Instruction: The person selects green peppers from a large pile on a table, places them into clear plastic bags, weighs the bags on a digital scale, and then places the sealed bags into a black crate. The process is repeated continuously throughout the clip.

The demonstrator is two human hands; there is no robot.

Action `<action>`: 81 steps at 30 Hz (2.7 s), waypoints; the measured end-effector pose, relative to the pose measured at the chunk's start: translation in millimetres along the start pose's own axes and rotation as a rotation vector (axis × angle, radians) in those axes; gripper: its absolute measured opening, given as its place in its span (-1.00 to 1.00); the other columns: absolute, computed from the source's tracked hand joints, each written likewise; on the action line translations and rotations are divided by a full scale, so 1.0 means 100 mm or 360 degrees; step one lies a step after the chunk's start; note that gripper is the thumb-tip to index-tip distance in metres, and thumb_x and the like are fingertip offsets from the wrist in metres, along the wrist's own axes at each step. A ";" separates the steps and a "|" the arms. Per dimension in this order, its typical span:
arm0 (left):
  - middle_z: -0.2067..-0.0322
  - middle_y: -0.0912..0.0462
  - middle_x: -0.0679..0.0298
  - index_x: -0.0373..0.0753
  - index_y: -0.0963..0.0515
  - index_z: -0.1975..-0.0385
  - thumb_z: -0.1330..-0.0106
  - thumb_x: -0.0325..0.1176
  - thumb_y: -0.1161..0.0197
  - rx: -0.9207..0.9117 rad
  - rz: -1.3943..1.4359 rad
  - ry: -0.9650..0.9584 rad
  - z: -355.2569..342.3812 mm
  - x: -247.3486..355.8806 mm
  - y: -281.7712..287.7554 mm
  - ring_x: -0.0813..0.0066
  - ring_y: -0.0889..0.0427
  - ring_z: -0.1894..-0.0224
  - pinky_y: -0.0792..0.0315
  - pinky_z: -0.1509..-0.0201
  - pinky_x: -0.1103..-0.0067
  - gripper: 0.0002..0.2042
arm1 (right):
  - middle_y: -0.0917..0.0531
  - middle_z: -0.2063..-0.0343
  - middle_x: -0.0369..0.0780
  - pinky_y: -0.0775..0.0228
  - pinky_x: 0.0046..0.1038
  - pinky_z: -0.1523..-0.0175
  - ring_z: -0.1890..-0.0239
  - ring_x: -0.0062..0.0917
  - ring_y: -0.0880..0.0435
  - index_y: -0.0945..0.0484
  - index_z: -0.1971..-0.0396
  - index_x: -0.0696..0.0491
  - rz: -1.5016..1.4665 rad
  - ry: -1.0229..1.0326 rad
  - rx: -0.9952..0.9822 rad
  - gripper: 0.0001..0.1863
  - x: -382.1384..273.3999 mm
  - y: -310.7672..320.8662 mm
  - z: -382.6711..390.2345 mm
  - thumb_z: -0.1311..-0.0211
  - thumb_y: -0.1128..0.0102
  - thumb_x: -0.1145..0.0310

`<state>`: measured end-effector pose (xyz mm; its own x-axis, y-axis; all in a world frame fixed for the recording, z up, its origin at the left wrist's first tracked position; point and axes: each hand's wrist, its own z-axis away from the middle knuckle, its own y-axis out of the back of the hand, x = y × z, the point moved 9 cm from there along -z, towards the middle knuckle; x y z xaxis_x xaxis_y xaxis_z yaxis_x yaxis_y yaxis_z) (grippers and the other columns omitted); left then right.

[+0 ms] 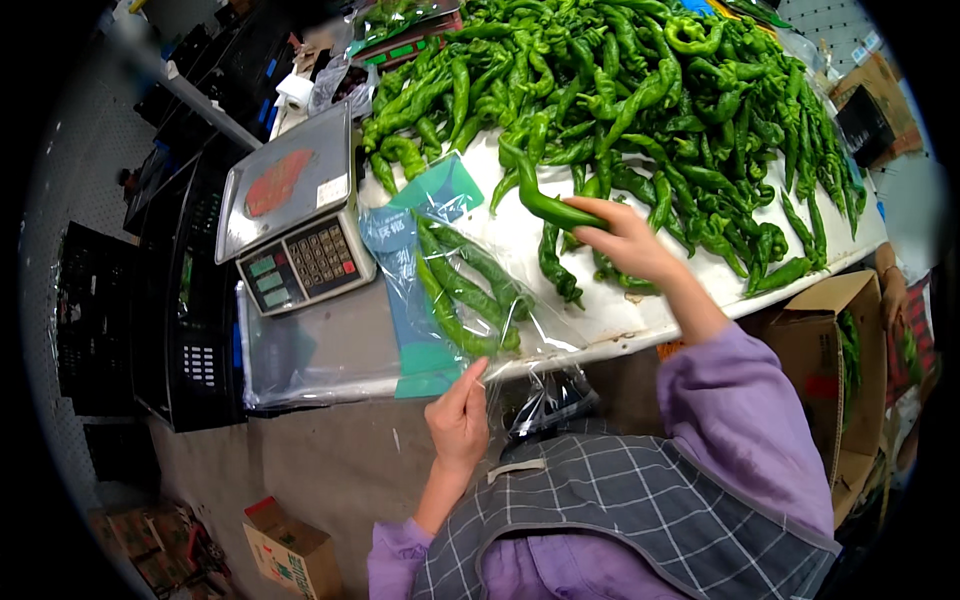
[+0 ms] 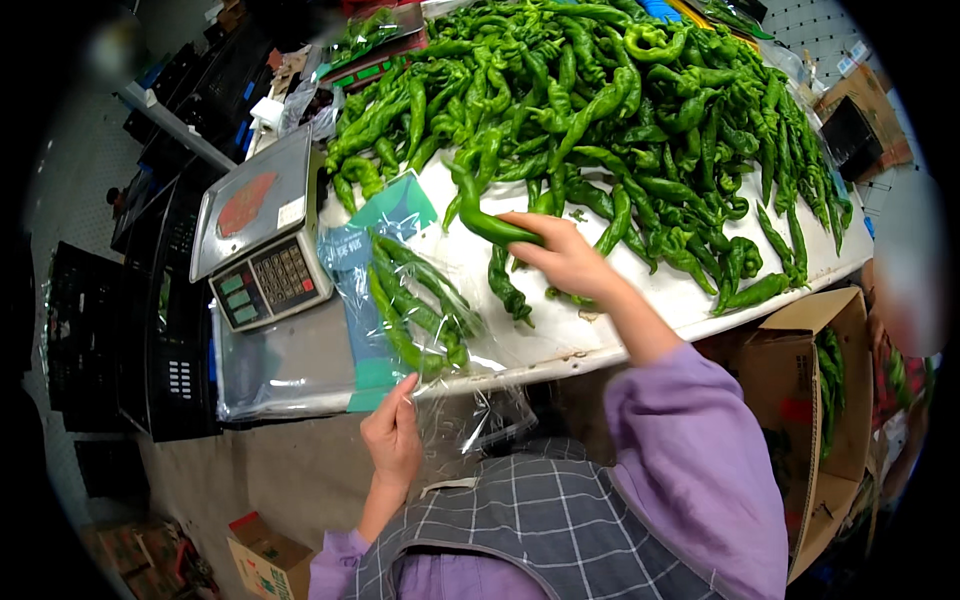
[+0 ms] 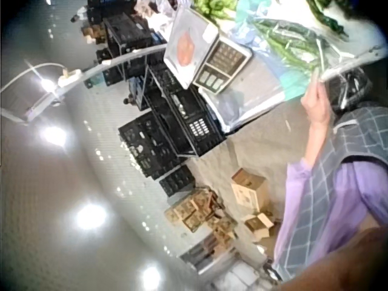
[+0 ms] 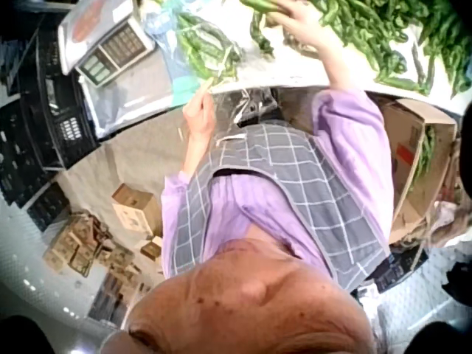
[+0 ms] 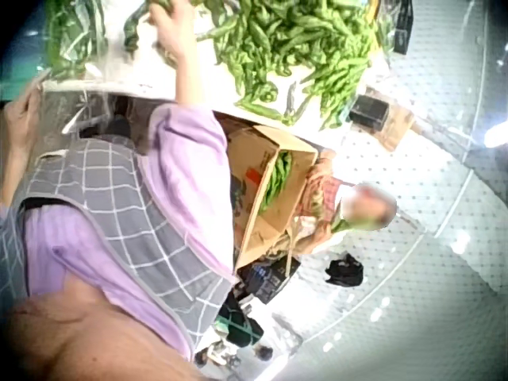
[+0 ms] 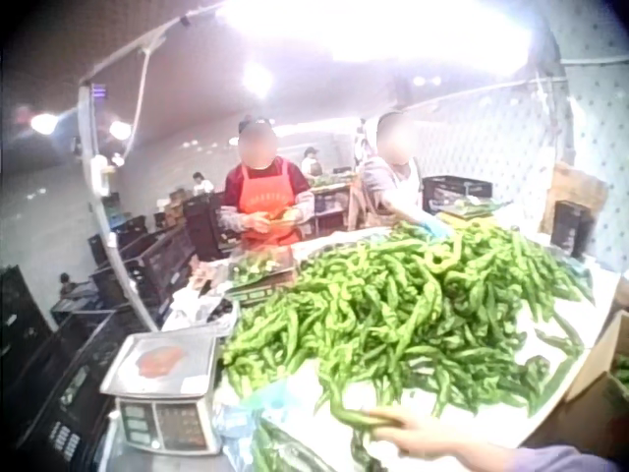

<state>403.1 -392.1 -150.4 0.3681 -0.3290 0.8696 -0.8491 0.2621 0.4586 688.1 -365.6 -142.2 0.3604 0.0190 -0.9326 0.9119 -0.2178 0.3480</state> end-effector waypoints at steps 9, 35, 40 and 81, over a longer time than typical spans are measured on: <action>0.70 -0.46 0.30 -0.31 -0.53 0.16 -0.26 -0.41 -0.06 0.0060 0.0273 -0.0128 -0.15 0.11 -0.07 0.64 -0.35 0.72 -0.25 0.62 0.68 -0.78 | -0.54 0.10 -0.09 -0.32 -0.45 0.00 0.08 -0.43 -0.52 -0.37 -0.03 0.20 -0.0329 -0.0188 -0.0769 -0.53 -0.65 -0.27 1.65 -0.12 -0.15 0.32; 0.56 -0.57 0.20 -0.34 -0.54 0.19 -0.25 -0.45 -0.08 -0.0007 0.0124 -0.0216 -0.09 0.13 -0.14 0.64 -0.40 0.61 -0.29 0.50 0.70 -0.80 | -0.48 0.66 -0.34 -0.23 -0.63 0.56 0.64 -0.72 -0.38 -0.49 0.33 0.19 0.0047 -0.0504 0.0301 -0.71 0.23 0.64 0.62 0.09 -0.21 0.37; 0.60 -0.52 0.25 -0.36 -0.54 0.19 -0.27 -0.44 -0.05 -0.0099 0.0548 0.0310 -0.16 -0.14 -0.25 0.70 -0.32 0.62 -0.28 0.53 0.70 -0.80 | -0.59 0.49 -0.13 -0.45 -0.51 0.39 0.53 -0.48 -0.61 -0.46 0.35 0.24 -0.0763 -0.0263 -0.0183 -0.57 -0.65 0.33 1.44 0.36 -0.39 0.56; 0.74 -0.28 0.23 -0.17 -0.54 0.12 -0.20 -0.35 -0.14 -0.0045 -0.0462 -0.0594 0.05 0.51 -0.16 0.32 -0.31 0.74 -0.21 0.64 0.50 -0.74 | -0.38 0.02 -0.05 -0.27 -0.24 -0.05 -0.05 -0.11 -0.36 -0.38 0.22 0.09 0.0640 0.0771 0.0123 -0.72 -0.46 -1.31 0.19 0.01 0.02 0.44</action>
<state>433.5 -417.5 -114.2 0.4229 -0.6946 0.5819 -0.7188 0.1339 0.6822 548.1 -356.2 -147.2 0.7364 0.3567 -0.5749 0.6764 -0.3691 0.6373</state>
